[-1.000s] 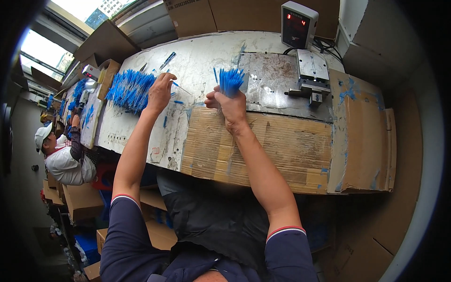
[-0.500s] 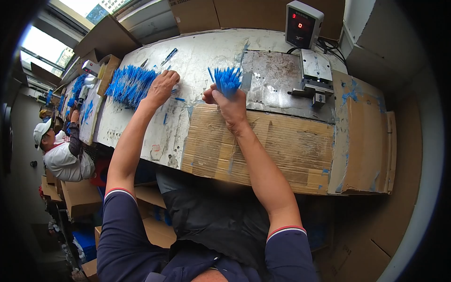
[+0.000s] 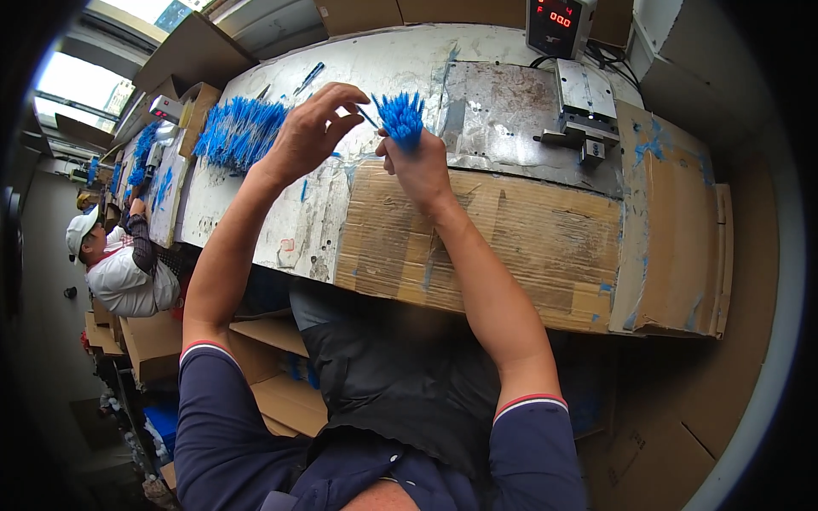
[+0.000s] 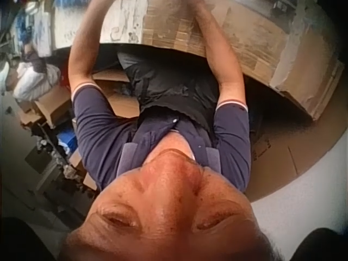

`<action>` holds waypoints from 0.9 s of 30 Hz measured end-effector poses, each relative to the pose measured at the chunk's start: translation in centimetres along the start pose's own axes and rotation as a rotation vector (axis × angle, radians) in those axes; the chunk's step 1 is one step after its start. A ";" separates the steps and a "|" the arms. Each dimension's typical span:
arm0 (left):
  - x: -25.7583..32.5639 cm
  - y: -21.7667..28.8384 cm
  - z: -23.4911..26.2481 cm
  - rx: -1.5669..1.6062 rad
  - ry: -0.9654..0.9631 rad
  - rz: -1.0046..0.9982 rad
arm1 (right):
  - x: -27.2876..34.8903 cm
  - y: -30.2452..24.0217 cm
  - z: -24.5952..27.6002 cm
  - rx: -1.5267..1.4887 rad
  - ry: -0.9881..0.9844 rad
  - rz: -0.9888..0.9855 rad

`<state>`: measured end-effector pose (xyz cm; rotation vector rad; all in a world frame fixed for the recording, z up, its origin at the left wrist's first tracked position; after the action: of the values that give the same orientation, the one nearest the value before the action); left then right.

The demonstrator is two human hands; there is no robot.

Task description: Assembling and sorting blue brush-like components using a machine and manually packing them into boxes.

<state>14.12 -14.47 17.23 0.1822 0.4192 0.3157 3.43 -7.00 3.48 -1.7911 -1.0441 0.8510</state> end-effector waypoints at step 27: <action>12.1 -9.7 -5.8 -0.623 -0.147 0.335 | -0.3 1.3 0.9 -0.190 0.099 -0.160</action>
<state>24.64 -18.87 5.26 -0.3377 0.1282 0.7408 2.97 -7.32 1.99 -1.8567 -1.2189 0.5760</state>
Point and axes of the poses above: each hand's wrist, its own x-axis away from the middle knuckle, its own z-axis out of the back of the hand, y = z × x, the point moved 7 cm from there along -x, towards the middle knuckle, and after that the axes turned 5 degrees about -x, right-handed, at the moved point
